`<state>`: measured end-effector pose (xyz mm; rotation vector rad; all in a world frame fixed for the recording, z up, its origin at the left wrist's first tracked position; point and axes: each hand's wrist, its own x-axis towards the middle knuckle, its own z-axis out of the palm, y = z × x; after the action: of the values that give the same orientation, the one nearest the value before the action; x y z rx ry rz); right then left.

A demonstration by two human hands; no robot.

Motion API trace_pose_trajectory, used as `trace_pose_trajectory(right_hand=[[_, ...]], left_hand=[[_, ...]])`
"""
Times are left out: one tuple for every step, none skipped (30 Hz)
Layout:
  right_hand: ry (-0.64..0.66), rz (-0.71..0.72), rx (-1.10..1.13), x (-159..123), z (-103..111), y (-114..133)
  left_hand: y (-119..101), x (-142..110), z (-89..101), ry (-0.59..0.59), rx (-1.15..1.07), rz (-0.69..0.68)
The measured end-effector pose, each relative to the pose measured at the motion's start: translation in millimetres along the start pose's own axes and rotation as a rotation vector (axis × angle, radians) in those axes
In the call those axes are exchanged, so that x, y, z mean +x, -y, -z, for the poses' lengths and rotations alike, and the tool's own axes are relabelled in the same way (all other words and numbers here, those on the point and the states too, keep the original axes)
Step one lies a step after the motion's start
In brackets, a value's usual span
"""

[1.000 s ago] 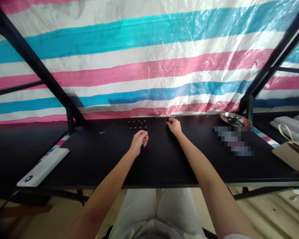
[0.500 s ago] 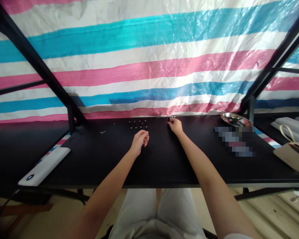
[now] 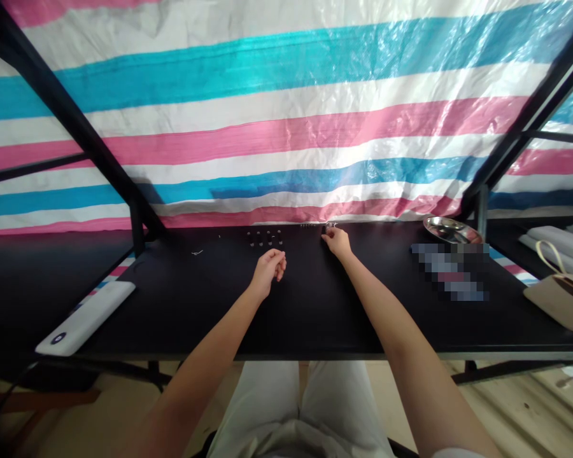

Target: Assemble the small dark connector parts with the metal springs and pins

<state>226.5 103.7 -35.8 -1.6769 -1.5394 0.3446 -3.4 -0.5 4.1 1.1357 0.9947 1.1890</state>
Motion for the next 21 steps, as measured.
trace_pose_trajectory(right_hand=[[0.005, -0.004, 0.004, -0.1, 0.7, -0.8], [0.012, -0.009, 0.01, -0.3, 1.6, -1.5], [0.02, -0.013, 0.018, -0.5, 2.7, -2.2], [0.027, -0.015, 0.026, -0.8, 4.1, -2.7], [0.033, -0.015, 0.031, -1.2, 5.6, -3.1], [0.036, -0.013, 0.029, -1.6, 7.4, -3.4], [0.037, -0.01, 0.02, -2.1, 9.2, -3.5], [0.038, -0.008, 0.006, -2.7, 11.0, -3.5], [0.038, -0.007, -0.009, -3.2, 12.8, -3.3], [0.037, -0.009, -0.022, -3.8, 14.3, -3.0], [0.035, -0.01, -0.032, -4.3, 15.7, -2.6], [0.032, -0.012, -0.039, -4.7, 16.7, -2.0], [0.029, -0.013, -0.047, -5.0, 17.4, -1.3], [0.026, -0.015, -0.056, -5.2, 17.8, -0.6], [0.026, -0.015, -0.067, -5.1, 18.0, 0.1], [0.027, -0.017, -0.078, -4.9, 17.8, 0.8], [0.026, -0.022, -0.091, -4.5, 17.5, 1.4], [0.024, -0.03, -0.103, -4.0, 17.0, 1.8], [0.022, -0.037, -0.114, -3.4, 16.5, 2.1], [0.019, -0.044, -0.124, -2.6, 15.8, 2.1], [0.018, -0.049, -0.135, -1.9, 15.2, 2.0]], left_hand=[[-0.1, 0.0, 0.0, 0.0, 0.002, 0.003], [-0.2, 0.0, -0.1, -0.001, 0.003, 0.005], [-0.2, 0.0, -0.1, -0.001, 0.004, 0.005], [-0.2, 0.0, -0.2, 0.0, 0.005, 0.004], [-0.1, 0.0, -0.3, 0.0, 0.003, 0.002], [0.1, -0.1, -0.4, 0.001, 0.002, 0.002], [0.2, -0.2, -0.5, 0.003, 0.002, 0.003], [0.4, -0.2, -0.6, 0.004, 0.004, 0.006], [0.6, -0.2, -0.7, 0.006, 0.005, 0.009], [0.7, -0.2, -0.8, 0.006, 0.008, 0.011], [0.8, -0.2, -0.8, 0.007, 0.01, 0.013], [0.9, -0.1, -0.9, 0.007, 0.012, 0.014], [0.8, -0.1, -0.9, 0.007, 0.013, 0.014], [0.7, -0.1, -1.0, 0.007, 0.013, 0.012], [0.5, -0.2, -1.1, 0.007, 0.014, 0.011], [0.2, -0.4, -1.2, 0.007, 0.015, 0.011], [-0.2, -0.6, -1.4, 0.006, 0.017, 0.012], [-0.5, -0.8, -1.5, 0.005, 0.02, 0.014], [-0.7, -1.0, -1.6, 0.006, 0.023, 0.016], [-0.8, -1.1, -1.7, 0.008, 0.024, 0.018], [-0.8, -1.1, -1.7, 0.011, 0.024, 0.019]])
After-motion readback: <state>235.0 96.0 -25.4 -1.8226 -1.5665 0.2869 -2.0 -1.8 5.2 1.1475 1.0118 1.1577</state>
